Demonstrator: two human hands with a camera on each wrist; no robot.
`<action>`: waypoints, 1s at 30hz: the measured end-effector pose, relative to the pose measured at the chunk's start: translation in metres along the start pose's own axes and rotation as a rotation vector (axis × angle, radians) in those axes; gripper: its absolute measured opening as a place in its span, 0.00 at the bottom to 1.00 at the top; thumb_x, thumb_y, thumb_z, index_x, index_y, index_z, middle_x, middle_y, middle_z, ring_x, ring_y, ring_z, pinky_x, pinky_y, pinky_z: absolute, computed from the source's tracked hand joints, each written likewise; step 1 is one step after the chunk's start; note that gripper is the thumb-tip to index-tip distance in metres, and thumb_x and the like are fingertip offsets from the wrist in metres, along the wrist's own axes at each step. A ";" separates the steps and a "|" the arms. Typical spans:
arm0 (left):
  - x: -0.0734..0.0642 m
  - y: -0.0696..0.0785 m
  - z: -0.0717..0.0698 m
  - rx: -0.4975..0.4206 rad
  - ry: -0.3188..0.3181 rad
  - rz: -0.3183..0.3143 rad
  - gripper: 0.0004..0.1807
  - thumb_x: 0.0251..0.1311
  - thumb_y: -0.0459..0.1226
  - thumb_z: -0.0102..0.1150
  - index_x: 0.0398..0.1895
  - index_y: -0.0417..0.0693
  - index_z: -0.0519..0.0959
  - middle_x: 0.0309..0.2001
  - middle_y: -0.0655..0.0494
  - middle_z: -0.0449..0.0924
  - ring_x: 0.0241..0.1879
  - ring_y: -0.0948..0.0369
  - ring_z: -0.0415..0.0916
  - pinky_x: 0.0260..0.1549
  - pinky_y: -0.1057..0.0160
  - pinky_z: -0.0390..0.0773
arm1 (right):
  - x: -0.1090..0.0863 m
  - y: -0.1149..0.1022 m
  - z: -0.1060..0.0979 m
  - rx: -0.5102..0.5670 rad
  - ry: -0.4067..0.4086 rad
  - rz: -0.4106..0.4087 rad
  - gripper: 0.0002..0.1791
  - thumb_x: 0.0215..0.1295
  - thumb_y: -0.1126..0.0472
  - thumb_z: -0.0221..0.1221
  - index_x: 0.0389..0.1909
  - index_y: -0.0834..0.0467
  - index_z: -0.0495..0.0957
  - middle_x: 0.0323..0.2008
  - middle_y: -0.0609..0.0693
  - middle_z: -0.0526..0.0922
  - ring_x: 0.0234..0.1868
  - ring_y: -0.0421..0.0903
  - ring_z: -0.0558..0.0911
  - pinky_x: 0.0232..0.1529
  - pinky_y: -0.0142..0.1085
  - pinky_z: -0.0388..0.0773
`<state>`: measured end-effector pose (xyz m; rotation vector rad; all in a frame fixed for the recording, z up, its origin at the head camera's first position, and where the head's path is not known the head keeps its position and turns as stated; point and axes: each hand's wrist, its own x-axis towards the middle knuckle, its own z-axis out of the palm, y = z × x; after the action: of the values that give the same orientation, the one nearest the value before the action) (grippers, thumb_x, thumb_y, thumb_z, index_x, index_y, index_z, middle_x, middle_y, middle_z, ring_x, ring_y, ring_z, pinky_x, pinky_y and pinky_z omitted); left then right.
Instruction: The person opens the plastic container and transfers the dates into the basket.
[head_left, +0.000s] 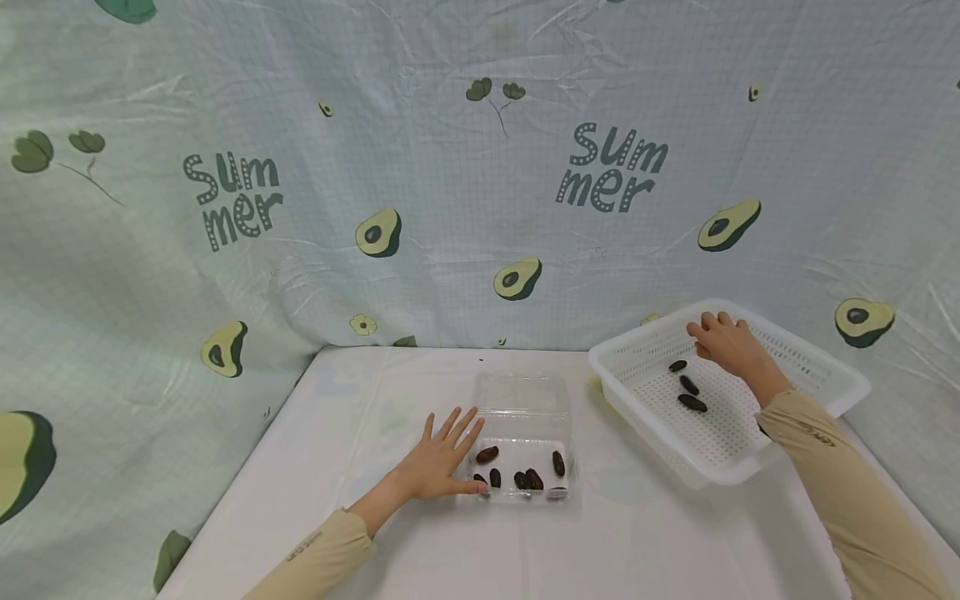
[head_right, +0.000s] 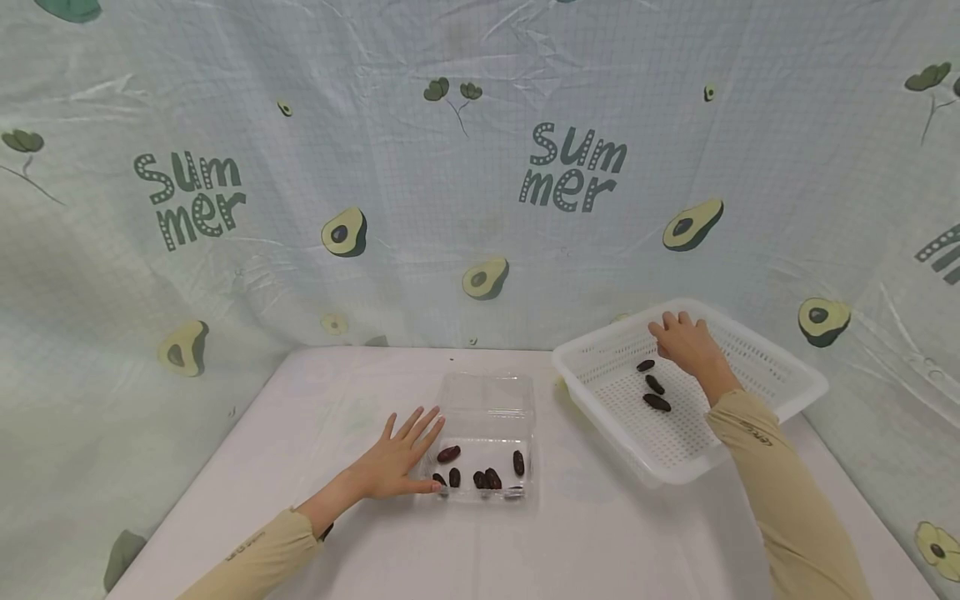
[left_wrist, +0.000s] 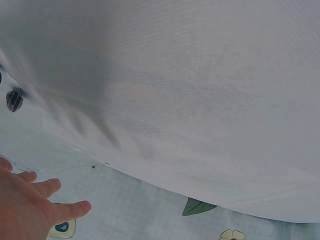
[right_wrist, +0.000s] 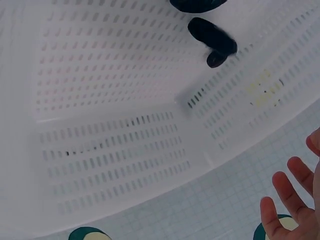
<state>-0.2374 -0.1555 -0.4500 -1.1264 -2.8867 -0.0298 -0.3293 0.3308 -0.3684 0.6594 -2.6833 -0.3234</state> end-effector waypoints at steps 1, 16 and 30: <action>0.000 0.000 0.000 0.001 -0.002 -0.001 0.52 0.51 0.69 0.37 0.70 0.44 0.43 0.71 0.46 0.39 0.69 0.44 0.40 0.57 0.33 0.47 | -0.001 0.000 -0.001 0.001 -0.005 0.000 0.08 0.57 0.66 0.55 0.35 0.61 0.65 0.28 0.56 0.65 0.25 0.50 0.62 0.21 0.39 0.58; 0.001 0.000 0.001 0.025 -0.020 -0.014 0.52 0.51 0.69 0.38 0.70 0.45 0.43 0.71 0.47 0.40 0.69 0.45 0.40 0.57 0.34 0.48 | -0.004 -0.003 -0.007 0.046 0.113 -0.091 0.12 0.50 0.67 0.61 0.34 0.58 0.68 0.28 0.53 0.68 0.27 0.49 0.66 0.21 0.39 0.62; 0.001 0.000 0.003 -0.002 -0.014 -0.012 0.53 0.50 0.70 0.36 0.70 0.45 0.42 0.71 0.47 0.39 0.69 0.45 0.39 0.57 0.33 0.46 | -0.001 -0.040 -0.031 0.128 0.329 -0.264 0.19 0.69 0.49 0.37 0.33 0.56 0.72 0.29 0.51 0.72 0.27 0.47 0.70 0.21 0.37 0.65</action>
<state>-0.2387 -0.1548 -0.4525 -1.1148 -2.9067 -0.0254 -0.2999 0.2923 -0.3525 1.0135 -2.3198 -0.0972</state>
